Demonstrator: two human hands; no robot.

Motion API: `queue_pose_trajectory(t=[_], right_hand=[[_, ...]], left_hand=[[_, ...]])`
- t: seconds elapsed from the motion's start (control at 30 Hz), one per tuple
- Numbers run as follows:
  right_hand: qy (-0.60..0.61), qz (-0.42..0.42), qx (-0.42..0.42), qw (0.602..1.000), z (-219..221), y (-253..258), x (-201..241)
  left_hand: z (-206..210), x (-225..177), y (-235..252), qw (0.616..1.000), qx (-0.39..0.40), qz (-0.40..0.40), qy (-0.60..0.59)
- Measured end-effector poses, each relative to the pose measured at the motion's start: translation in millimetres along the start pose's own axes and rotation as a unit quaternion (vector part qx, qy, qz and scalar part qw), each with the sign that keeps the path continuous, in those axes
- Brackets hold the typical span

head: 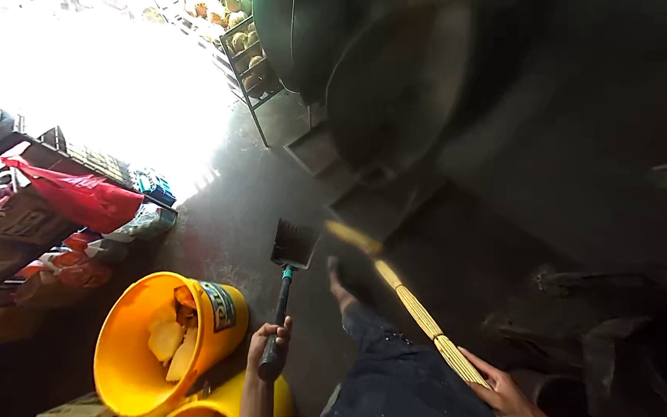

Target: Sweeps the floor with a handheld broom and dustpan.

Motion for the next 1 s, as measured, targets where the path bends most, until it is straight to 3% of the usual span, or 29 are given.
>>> queue_pose_trajectory(t=[0.17,0.27,0.5,0.63,0.73,0.87,1.0], right_hand=[[0.009,-0.045,-0.050,0.998,51,171,81],[-0.003,-0.041,-0.052,0.998,64,264,148],[0.010,0.037,-0.015,0.999,76,375,289],[0.130,0.072,-0.048,0.988,128,429,349],[0.252,0.096,-0.119,0.955,171,471,406],[0.237,0.121,-0.171,0.949,153,567,465],[0.246,0.147,-0.217,0.933,120,740,505]], left_hand=[[100,-123,69,0.997,0.054,-0.037,-0.046],[160,-192,93,0.999,0.027,-0.031,-0.034],[277,-329,148,0.999,-0.027,-0.018,0.024],[328,-427,219,0.989,-0.080,-0.049,0.110],[366,-505,289,0.968,-0.112,-0.086,0.206],[406,-576,377,0.931,-0.129,-0.143,0.311],[456,-603,472,0.913,-0.160,-0.176,0.331]])
Point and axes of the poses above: each hand's wrist, its own y-axis towards the middle knuckle, its own z-axis out of the palm, x = y × z, the point moved 2 cm from there along y, towards the middle knuckle, and after that the axes turned 4 degrees about -z, right-handed, at the moved point
